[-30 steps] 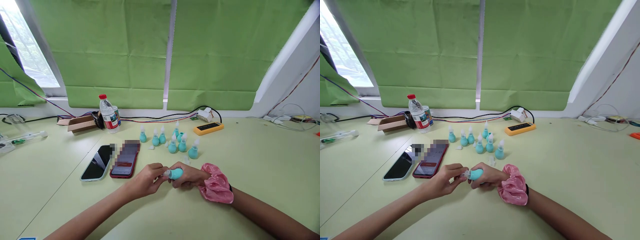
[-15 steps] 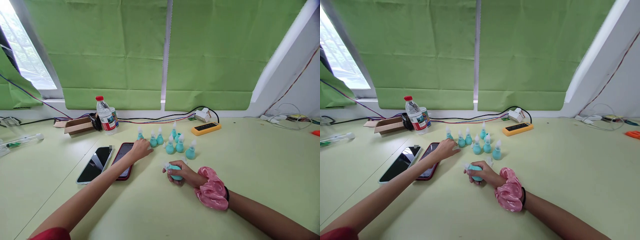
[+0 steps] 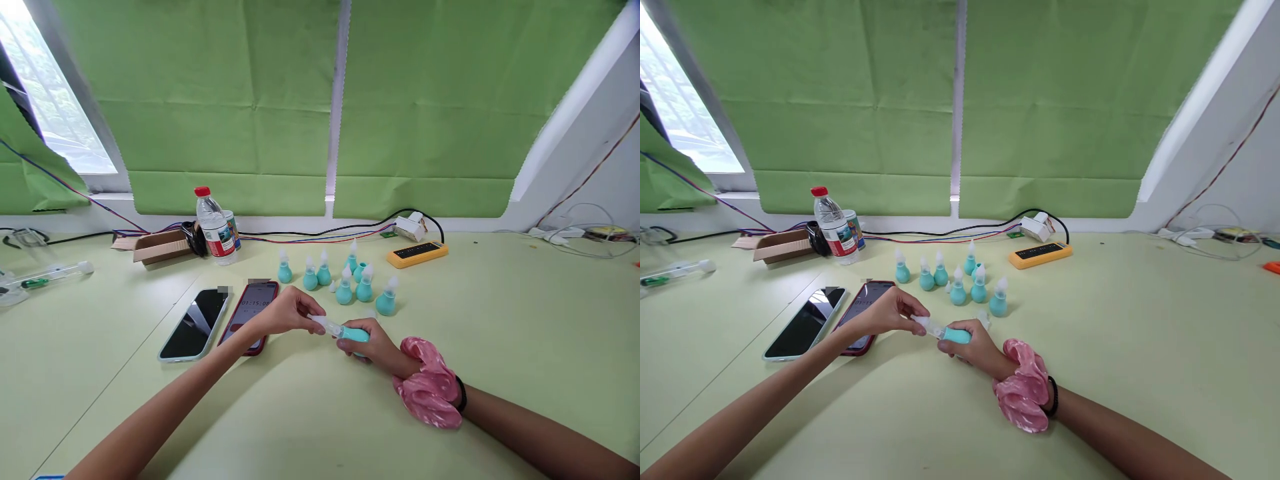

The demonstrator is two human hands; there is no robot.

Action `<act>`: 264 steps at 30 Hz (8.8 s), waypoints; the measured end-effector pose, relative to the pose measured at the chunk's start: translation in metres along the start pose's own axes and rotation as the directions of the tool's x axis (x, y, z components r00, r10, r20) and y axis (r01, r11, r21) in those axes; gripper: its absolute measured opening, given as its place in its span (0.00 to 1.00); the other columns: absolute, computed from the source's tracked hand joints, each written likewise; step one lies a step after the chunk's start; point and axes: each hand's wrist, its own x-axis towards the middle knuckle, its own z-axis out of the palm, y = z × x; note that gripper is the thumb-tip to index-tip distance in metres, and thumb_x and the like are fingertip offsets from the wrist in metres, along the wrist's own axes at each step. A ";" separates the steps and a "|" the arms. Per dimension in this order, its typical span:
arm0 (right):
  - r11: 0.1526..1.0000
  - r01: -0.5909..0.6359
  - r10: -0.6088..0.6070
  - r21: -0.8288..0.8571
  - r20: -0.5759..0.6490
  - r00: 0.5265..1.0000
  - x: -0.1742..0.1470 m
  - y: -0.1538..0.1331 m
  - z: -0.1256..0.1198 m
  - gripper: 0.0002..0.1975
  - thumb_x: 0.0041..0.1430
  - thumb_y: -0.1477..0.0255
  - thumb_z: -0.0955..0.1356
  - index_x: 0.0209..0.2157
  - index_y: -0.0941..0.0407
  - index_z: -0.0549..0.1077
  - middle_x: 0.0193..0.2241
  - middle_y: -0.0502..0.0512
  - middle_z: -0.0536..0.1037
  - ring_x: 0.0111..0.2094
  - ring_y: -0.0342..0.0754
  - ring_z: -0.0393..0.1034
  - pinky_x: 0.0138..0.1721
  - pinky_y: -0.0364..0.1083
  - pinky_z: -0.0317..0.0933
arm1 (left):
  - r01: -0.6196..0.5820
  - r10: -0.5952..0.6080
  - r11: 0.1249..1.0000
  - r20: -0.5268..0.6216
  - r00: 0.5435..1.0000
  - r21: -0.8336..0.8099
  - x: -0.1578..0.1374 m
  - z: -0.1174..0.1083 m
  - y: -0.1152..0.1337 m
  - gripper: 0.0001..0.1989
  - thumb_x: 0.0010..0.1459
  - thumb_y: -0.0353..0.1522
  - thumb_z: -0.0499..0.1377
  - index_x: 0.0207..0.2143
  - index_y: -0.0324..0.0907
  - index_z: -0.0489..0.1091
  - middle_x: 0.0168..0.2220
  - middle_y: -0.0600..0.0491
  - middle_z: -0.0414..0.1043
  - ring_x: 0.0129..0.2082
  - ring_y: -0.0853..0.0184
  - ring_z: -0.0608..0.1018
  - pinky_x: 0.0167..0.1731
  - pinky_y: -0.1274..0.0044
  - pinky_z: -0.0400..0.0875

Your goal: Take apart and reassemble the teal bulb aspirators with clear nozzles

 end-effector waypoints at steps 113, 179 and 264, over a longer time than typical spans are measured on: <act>0.624 0.013 -0.149 -0.781 -0.104 0.983 0.001 0.015 -0.036 0.16 0.47 0.59 0.63 0.29 0.58 0.70 0.14 0.48 0.66 0.19 0.42 0.60 0.20 0.40 0.49 | 0.009 0.113 0.560 -0.087 0.990 0.829 0.025 0.071 -0.020 0.11 0.52 0.30 0.48 0.28 0.39 0.70 0.27 0.50 0.68 0.30 0.65 0.72 0.26 0.78 0.64; 0.720 0.211 -0.231 -0.661 0.060 0.971 0.031 0.007 0.014 0.20 0.59 0.63 0.52 0.25 0.58 0.66 0.21 0.50 0.70 0.23 0.40 0.60 0.26 0.41 0.49 | -0.115 0.225 0.959 -0.453 0.862 0.257 -0.025 0.050 -0.035 0.23 0.47 0.24 0.51 0.48 0.43 0.61 0.43 0.55 0.68 0.43 0.66 0.70 0.45 0.74 0.64; 0.648 0.531 -0.618 -0.547 0.031 0.786 0.028 0.014 0.020 0.07 0.46 0.75 0.65 0.30 0.58 0.69 0.20 0.51 0.70 0.21 0.41 0.62 0.23 0.40 0.57 | -0.031 -0.039 0.973 -0.294 0.955 -0.229 -0.023 0.045 -0.036 0.13 0.39 0.35 0.62 0.23 0.36 0.62 0.25 0.51 0.70 0.26 0.68 0.71 0.27 0.78 0.65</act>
